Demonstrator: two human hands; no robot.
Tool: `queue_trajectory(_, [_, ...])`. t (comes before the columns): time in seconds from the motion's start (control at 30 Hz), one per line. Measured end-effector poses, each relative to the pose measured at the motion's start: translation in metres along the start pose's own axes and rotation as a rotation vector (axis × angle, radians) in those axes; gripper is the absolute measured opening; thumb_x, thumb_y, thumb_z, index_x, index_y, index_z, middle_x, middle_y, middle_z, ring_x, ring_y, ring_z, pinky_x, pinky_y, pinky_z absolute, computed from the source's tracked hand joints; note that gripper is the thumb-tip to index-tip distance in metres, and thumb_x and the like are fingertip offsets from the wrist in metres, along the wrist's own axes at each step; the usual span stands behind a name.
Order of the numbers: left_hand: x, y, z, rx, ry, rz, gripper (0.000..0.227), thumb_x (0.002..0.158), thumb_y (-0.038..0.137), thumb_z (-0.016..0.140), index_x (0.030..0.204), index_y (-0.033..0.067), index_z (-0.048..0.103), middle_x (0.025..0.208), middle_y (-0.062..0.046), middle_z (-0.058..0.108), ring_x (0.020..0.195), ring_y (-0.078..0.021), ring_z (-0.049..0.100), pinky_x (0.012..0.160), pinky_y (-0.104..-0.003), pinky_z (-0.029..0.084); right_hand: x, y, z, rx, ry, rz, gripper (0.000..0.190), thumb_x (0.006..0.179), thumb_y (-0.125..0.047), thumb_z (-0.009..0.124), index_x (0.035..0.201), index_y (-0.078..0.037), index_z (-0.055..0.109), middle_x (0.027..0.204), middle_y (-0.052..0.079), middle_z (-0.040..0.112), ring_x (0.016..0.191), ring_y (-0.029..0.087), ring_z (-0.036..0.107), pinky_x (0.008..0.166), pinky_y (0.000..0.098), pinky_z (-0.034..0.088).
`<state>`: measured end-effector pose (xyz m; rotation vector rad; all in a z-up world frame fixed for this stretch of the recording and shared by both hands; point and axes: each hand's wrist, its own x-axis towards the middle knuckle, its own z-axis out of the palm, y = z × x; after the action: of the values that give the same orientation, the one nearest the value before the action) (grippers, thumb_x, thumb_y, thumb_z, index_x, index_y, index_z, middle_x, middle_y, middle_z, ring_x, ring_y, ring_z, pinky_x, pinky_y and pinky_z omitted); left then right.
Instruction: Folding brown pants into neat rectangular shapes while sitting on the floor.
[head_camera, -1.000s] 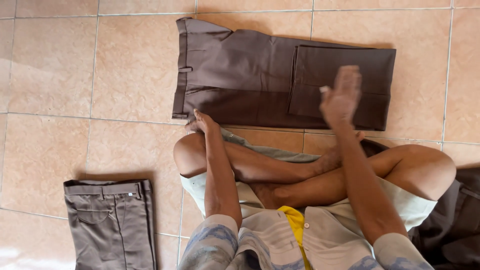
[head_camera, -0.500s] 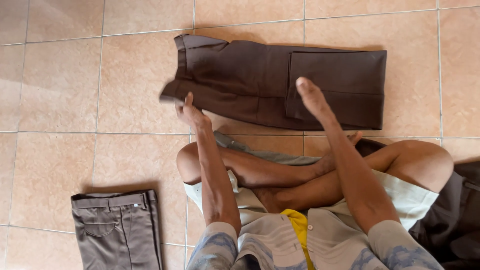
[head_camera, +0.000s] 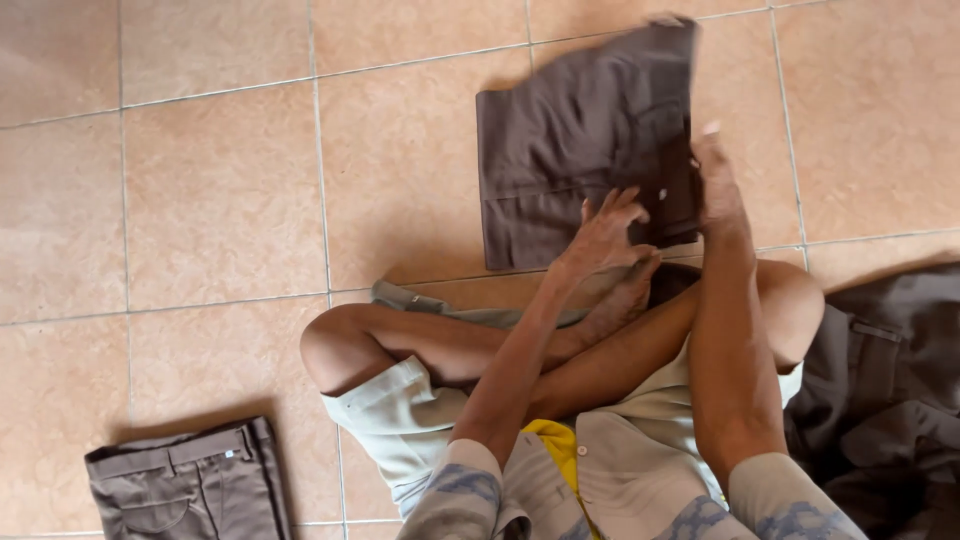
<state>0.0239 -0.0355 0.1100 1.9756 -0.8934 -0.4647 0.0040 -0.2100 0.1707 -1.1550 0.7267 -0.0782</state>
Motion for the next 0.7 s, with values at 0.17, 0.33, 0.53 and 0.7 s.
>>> queue_trajectory(0.17, [-0.014,-0.094,-0.013,0.157,0.585,0.001,0.022,0.088,0.025,0.077,0.108,0.0187,0.068,0.132,-0.013,0.066,0.134,-0.0342,0.058,0.109,-0.056,0.042,0.126,0.110,-0.094,-0.763,0.317,-0.060,0.057,0.079,-0.055,0.091,0.118,-0.018,0.074,0.094,0.009,0.071,0.083,0.029,0.071,0.061,0.0460,0.058])
queue_trajectory(0.33, [-0.036,-0.167,-0.073,0.159,0.773,-0.733,0.041,0.092,0.039,0.070,0.121,0.0166,0.052,0.114,-0.016,0.070,0.111,-0.0420,0.070,0.097,-0.057,0.055,0.094,0.086,-0.076,-0.863,0.403,-0.163,0.035,0.088,-0.027,0.076,0.120,-0.013,0.074,0.099,0.013,0.073,0.098,0.034,0.071,0.078,0.0514,0.056])
queue_trajectory(0.53, [-0.028,-0.202,-0.060,-0.004,0.604,-0.820,0.039,0.085,0.042,0.075,0.113,0.0176,0.062,0.106,-0.013,0.076,0.107,-0.0398,0.072,0.092,-0.054,0.056,0.115,0.110,-0.087,-1.072,0.457,0.022,0.052,0.094,-0.033,0.078,0.130,-0.004,0.053,0.114,0.023,0.067,0.109,0.044,0.066,0.087,0.0635,0.052])
queue_trajectory(0.7, [-0.061,-0.195,-0.095,-0.077,0.844,-0.961,0.026,0.080,0.032,0.080,0.099,0.0160,0.074,0.090,-0.011,0.075,0.097,-0.0361,0.075,0.088,-0.046,0.058,0.112,0.106,-0.040,-0.966,0.335,-0.327,0.045,0.097,-0.025,0.080,0.131,0.000,0.063,0.111,0.023,0.068,0.104,0.040,0.069,0.081,0.0506,0.056])
